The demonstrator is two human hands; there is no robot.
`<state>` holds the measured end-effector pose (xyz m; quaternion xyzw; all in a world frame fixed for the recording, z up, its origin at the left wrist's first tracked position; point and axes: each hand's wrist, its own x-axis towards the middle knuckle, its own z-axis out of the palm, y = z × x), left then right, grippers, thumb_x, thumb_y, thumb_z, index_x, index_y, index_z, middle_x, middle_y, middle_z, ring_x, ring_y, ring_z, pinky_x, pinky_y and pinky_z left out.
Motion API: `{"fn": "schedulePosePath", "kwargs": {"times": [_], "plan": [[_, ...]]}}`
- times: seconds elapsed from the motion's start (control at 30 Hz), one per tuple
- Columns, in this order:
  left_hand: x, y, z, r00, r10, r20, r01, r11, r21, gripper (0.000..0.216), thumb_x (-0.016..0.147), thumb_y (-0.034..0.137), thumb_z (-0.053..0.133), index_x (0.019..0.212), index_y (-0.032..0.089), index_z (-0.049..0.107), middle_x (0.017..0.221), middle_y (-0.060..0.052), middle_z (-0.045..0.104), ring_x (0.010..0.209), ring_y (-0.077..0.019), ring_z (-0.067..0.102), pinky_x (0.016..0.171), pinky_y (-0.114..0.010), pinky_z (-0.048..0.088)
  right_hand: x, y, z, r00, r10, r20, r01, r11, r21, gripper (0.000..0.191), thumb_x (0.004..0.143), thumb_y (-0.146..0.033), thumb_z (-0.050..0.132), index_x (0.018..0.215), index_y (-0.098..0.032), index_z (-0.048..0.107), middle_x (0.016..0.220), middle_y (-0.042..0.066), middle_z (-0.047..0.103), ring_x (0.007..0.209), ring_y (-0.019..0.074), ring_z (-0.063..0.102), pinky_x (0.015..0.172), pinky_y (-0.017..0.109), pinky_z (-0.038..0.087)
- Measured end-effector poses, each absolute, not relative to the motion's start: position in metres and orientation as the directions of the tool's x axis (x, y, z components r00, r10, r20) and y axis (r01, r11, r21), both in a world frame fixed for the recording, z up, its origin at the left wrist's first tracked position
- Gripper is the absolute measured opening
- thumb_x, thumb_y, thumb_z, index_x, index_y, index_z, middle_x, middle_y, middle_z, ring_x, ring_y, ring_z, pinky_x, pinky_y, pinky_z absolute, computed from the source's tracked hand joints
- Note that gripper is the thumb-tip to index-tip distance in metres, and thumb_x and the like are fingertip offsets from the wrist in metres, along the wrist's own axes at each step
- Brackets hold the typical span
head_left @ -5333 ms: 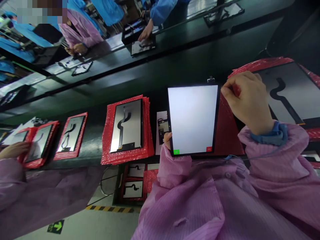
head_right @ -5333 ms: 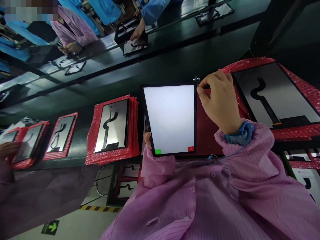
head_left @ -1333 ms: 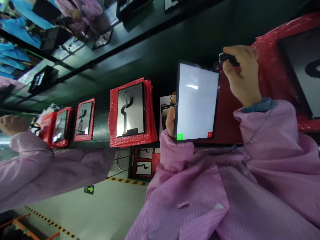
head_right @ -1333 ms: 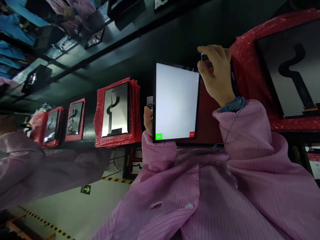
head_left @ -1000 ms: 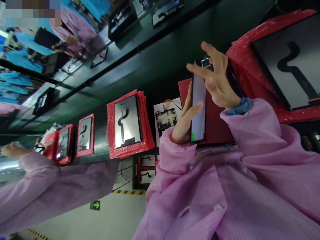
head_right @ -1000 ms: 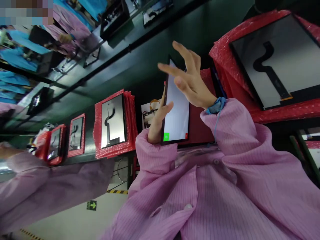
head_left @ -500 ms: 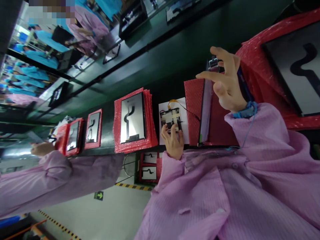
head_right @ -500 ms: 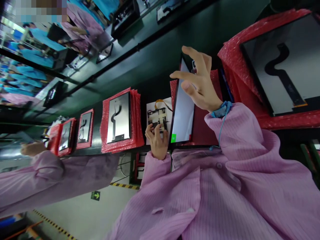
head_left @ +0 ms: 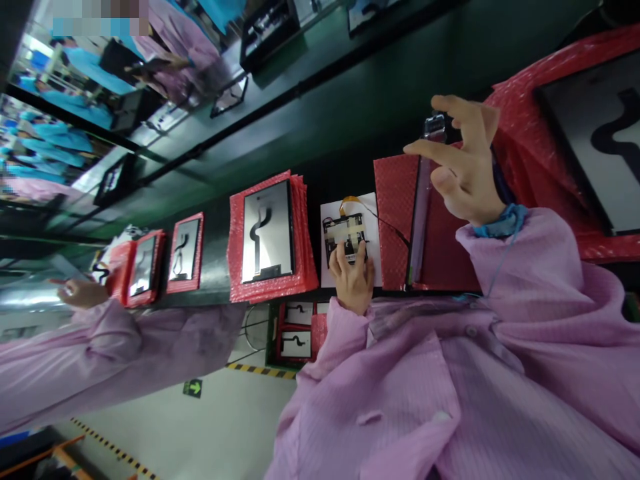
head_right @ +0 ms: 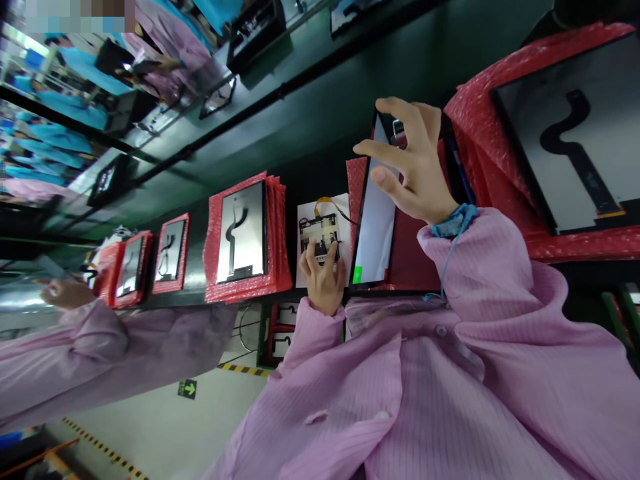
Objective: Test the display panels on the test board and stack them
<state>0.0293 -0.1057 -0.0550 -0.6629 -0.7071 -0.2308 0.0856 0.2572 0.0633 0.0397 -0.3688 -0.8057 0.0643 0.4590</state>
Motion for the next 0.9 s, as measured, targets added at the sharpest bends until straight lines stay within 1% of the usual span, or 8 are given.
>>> {"fn": "schedulePosePath", "kwargs": {"times": [0.1,0.2,0.3,0.37,0.53,0.73,0.83,0.9], "plan": [[0.028,-0.107,-0.055,-0.097,0.892,0.441,0.971,-0.012,0.237,0.044,0.103,0.037,0.048,0.14,0.019,0.064,0.159,-0.02,0.04,0.145,-0.0377,0.037,0.119,-0.061,0.036,0.263,0.06,0.046,-0.315,0.656,0.686,0.515,0.725,-0.456,0.074,0.1,-0.072,0.014,0.127,-0.034,0.071,0.139,0.009,0.054,0.128,0.0297,0.049,0.113,0.052,0.038],[0.023,-0.111,-0.053,0.063,0.891,0.449,0.959,-0.178,0.219,0.055,0.104,0.042,0.044,0.153,0.017,0.05,0.165,-0.019,0.037,0.154,-0.0343,0.031,0.122,-0.055,0.033,0.278,0.044,0.062,-0.326,0.756,0.568,0.506,0.647,-0.571,0.067,0.102,-0.07,0.028,0.124,-0.023,0.07,0.107,0.011,0.062,0.098,0.0244,0.059,0.094,0.045,0.047],[0.019,-0.113,-0.05,0.305,0.869,0.391,0.896,-0.4,0.191,0.056,0.104,0.043,0.044,0.155,0.02,0.046,0.162,-0.015,0.045,0.157,-0.0291,0.031,0.125,-0.049,0.029,0.303,0.023,0.078,-0.278,0.912,0.301,0.615,0.41,-0.674,0.032,0.098,-0.044,0.059,0.121,-0.023,0.066,0.08,0.002,0.058,0.068,0.0167,0.052,0.071,0.037,0.042],[0.019,-0.112,-0.048,0.379,0.856,0.351,0.872,-0.458,0.173,0.052,0.104,0.042,0.047,0.152,0.022,0.05,0.159,-0.013,0.051,0.157,-0.0286,0.032,0.126,-0.049,0.024,0.319,0.012,0.086,-0.161,0.977,0.14,0.669,0.212,-0.713,0.029,0.087,-0.02,0.07,0.114,-0.026,0.064,0.071,-0.002,0.055,0.061,0.0147,0.047,0.064,0.034,0.035],[0.019,-0.11,-0.043,0.428,0.85,0.307,0.847,-0.496,0.194,0.049,0.103,0.039,0.049,0.148,0.019,0.053,0.154,-0.013,0.057,0.157,-0.0302,0.033,0.129,-0.053,0.017,0.335,0.005,0.086,0.043,0.998,-0.038,0.465,-0.053,-0.884,0.023,0.084,-0.008,0.07,0.095,-0.025,0.059,0.06,-0.006,0.049,0.056,0.0128,0.042,0.061,0.032,0.03],[0.016,-0.11,-0.045,0.44,0.846,0.301,0.81,-0.519,0.272,0.056,0.104,0.034,0.048,0.156,0.017,0.038,0.152,-0.015,0.058,0.157,-0.0265,0.034,0.129,-0.053,0.02,0.312,0.037,0.048,-0.032,0.987,-0.157,0.249,-0.144,-0.958,0.023,0.083,-0.005,0.064,0.096,-0.023,0.057,0.064,-0.006,0.046,0.054,0.0094,0.037,0.054,0.027,0.025],[0.015,-0.11,-0.049,0.426,0.857,0.29,0.817,-0.502,0.284,0.059,0.104,0.034,0.046,0.159,0.018,0.032,0.152,-0.016,0.058,0.156,-0.0257,0.036,0.129,-0.053,0.023,0.308,0.051,0.024,-0.045,0.984,-0.175,0.364,-0.147,-0.92,0.024,0.083,-0.007,0.063,0.102,-0.021,0.057,0.07,-0.004,0.053,0.06,0.0122,0.048,0.059,0.027,0.036],[0.016,-0.111,-0.048,0.423,0.864,0.275,0.823,-0.493,0.283,0.059,0.104,0.034,0.047,0.159,0.018,0.032,0.152,-0.017,0.057,0.155,-0.0272,0.037,0.128,-0.054,0.026,0.309,0.052,0.013,-0.03,0.996,-0.08,0.557,-0.049,-0.829,0.031,0.084,-0.014,0.065,0.113,-0.02,0.058,0.079,0.001,0.06,0.071,0.0182,0.057,0.068,0.033,0.045]]}}
